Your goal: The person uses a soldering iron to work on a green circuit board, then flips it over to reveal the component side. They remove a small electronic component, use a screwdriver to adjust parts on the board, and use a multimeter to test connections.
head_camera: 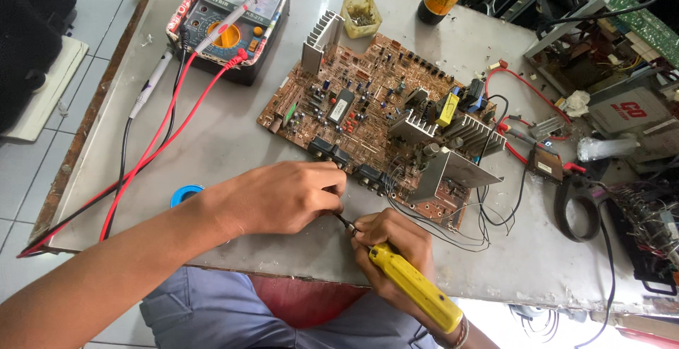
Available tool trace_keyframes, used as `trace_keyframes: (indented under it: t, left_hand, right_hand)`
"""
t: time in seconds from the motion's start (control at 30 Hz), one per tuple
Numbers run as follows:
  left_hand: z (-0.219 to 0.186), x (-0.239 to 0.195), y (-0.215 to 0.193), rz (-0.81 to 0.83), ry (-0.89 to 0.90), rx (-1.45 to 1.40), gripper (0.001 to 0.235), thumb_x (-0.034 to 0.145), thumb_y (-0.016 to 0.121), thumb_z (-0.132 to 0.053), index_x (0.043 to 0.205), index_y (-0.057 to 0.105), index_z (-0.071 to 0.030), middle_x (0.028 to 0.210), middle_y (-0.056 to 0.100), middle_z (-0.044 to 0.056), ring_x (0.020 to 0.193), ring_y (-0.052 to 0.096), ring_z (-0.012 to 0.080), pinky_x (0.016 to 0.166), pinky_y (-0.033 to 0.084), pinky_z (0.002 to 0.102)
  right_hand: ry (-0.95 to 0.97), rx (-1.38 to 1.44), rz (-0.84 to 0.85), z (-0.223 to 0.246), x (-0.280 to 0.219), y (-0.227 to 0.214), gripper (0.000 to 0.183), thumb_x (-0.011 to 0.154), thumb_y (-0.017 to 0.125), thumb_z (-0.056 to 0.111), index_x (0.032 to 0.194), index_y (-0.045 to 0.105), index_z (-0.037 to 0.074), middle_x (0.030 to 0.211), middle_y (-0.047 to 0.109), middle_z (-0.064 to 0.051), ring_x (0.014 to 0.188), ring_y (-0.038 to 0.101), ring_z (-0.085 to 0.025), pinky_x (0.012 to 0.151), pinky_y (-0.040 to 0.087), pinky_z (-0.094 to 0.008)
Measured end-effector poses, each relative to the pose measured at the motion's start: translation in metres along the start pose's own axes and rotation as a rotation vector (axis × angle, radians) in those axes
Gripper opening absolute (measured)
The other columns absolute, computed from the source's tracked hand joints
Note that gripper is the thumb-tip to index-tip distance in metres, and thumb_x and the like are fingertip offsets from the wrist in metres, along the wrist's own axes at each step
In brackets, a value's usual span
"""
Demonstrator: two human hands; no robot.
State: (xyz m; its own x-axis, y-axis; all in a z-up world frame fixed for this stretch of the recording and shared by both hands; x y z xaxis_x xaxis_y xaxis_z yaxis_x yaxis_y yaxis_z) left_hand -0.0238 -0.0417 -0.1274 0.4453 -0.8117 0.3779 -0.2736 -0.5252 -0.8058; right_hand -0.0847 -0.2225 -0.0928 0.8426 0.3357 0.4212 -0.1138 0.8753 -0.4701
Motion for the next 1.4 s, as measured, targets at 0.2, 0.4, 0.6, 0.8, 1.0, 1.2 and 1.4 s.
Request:
trace_keyframes:
  t: [0.2, 0.4, 0.6, 0.8, 1.0, 1.2, 1.4]
  left_hand:
    - [-0.001, 0.000, -0.003, -0.002, 0.025, 0.007, 0.014, 0.090, 0.062, 0.006, 0.083, 0.066, -0.005, 0.096, 0.062, 0.007, 0.090, 0.062, 0.0295, 0.060, 0.050, 0.047]
    - [-0.002, 0.000, -0.004, 0.006, 0.046, -0.018, 0.016, 0.085, 0.062, 0.010, 0.084, 0.063, -0.006, 0.096, 0.062, 0.007, 0.091, 0.061, 0.0298, 0.064, 0.050, 0.046]
    - [-0.005, 0.001, -0.006, -0.002, 0.062, -0.023, 0.016, 0.093, 0.061, 0.007, 0.082, 0.061, -0.005, 0.096, 0.062, 0.008, 0.089, 0.060, 0.0300, 0.066, 0.050, 0.045]
    - [-0.002, 0.001, -0.005, -0.005, 0.046, -0.001, 0.017, 0.090, 0.063, 0.008, 0.080, 0.061, -0.006, 0.094, 0.062, 0.006, 0.088, 0.060, 0.0294, 0.062, 0.049, 0.046]
    - [-0.001, -0.001, -0.002, -0.005, 0.039, -0.023, 0.013, 0.093, 0.063, 0.006, 0.086, 0.068, -0.005, 0.097, 0.063, 0.009, 0.097, 0.063, 0.0306, 0.062, 0.053, 0.047]
    - [-0.002, 0.000, -0.003, -0.013, 0.042, 0.002, 0.013, 0.097, 0.064, 0.003, 0.087, 0.069, -0.004, 0.097, 0.063, 0.008, 0.094, 0.063, 0.0300, 0.062, 0.051, 0.047]
    - [-0.001, -0.001, -0.003, -0.010, 0.052, -0.008, 0.016, 0.094, 0.065, 0.007, 0.083, 0.068, -0.004, 0.094, 0.060, 0.009, 0.093, 0.062, 0.0302, 0.061, 0.051, 0.046]
  right_hand:
    - [-0.064, -0.053, 0.101, -0.003, -0.005, 0.001, 0.015, 0.091, 0.074, 0.006, 0.082, 0.062, 0.006, 0.093, 0.074, -0.014, 0.092, 0.082, -0.026, 0.081, 0.064, -0.030]
    - [-0.149, -0.065, 0.129, -0.004, -0.016, 0.006, 0.011, 0.095, 0.069, 0.007, 0.086, 0.064, 0.002, 0.097, 0.071, -0.019, 0.097, 0.082, -0.033, 0.084, 0.065, -0.032]
    - [-0.110, -0.072, 0.070, -0.002, -0.016, 0.004, 0.010, 0.095, 0.071, 0.005, 0.088, 0.064, 0.005, 0.098, 0.071, -0.016, 0.092, 0.082, -0.028, 0.083, 0.065, -0.032]
    - [-0.068, -0.033, 0.030, -0.003, -0.013, 0.002, 0.010, 0.094, 0.074, 0.003, 0.089, 0.064, 0.004, 0.091, 0.071, -0.015, 0.090, 0.082, -0.027, 0.085, 0.066, -0.033]
    - [-0.082, -0.035, 0.031, -0.002, -0.013, 0.003, 0.010, 0.092, 0.074, 0.000, 0.089, 0.066, 0.004, 0.091, 0.071, -0.016, 0.092, 0.081, -0.028, 0.086, 0.066, -0.033]
    - [-0.062, -0.050, 0.034, -0.005, -0.012, 0.003, 0.014, 0.092, 0.075, 0.001, 0.087, 0.062, 0.005, 0.090, 0.069, -0.015, 0.090, 0.081, -0.027, 0.084, 0.065, -0.031]
    - [-0.040, -0.064, 0.056, -0.003, -0.008, 0.003, 0.019, 0.088, 0.075, -0.002, 0.082, 0.061, 0.007, 0.088, 0.071, -0.012, 0.092, 0.083, -0.024, 0.083, 0.064, -0.029]
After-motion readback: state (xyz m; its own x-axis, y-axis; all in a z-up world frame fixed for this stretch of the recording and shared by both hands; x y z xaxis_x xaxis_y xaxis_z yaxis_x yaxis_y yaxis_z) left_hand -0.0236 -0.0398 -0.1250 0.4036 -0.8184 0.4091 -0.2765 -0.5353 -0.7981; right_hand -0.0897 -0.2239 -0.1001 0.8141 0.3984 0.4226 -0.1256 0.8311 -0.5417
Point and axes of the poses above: each hand's wrist, its own x-axis towards the middle knuckle, its own y-axis out of the palm, z = x × y, the point moved 5 cm from there along x, towards the middle knuckle
